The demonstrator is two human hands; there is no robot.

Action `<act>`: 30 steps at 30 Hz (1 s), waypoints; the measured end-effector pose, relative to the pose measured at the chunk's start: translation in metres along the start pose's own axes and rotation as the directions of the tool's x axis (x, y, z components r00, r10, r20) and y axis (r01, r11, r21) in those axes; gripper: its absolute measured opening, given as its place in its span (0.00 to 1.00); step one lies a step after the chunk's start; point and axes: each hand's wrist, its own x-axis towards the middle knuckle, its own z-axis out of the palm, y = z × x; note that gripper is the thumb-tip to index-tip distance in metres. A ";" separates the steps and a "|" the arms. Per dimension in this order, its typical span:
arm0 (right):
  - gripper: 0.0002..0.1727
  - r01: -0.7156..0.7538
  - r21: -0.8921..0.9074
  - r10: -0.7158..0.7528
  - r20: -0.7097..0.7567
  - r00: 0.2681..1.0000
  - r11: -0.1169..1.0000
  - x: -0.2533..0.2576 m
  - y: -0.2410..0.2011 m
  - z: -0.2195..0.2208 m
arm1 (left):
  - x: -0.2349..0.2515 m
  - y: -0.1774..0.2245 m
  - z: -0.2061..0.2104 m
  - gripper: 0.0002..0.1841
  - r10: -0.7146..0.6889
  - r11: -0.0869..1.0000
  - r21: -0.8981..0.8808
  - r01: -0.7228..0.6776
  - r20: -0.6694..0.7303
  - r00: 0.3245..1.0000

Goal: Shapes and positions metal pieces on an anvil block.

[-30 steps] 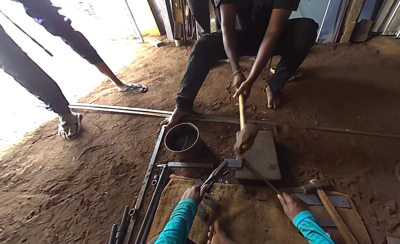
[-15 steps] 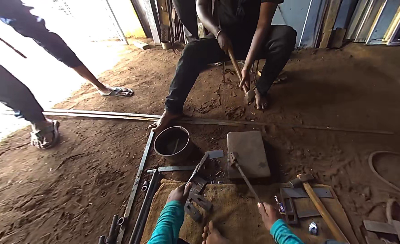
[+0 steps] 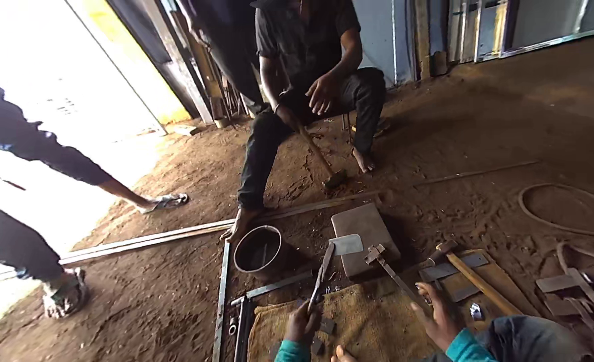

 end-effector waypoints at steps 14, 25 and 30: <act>0.27 0.688 0.397 -0.432 -0.561 0.706 0.608 -0.016 -0.164 -0.065 | -0.063 0.070 0.036 0.27 0.557 0.770 -0.462 -0.441 0.149 0.817; 0.25 0.637 0.440 -0.439 -0.474 0.764 0.633 -0.016 -0.174 -0.096 | -0.065 0.067 0.034 0.19 0.638 0.706 -0.575 -0.413 0.264 0.723; 0.19 0.484 0.467 -0.416 -0.249 0.875 0.740 0.018 -0.163 -0.107 | -0.065 0.065 0.037 0.23 0.565 0.808 -0.377 -0.452 0.278 0.777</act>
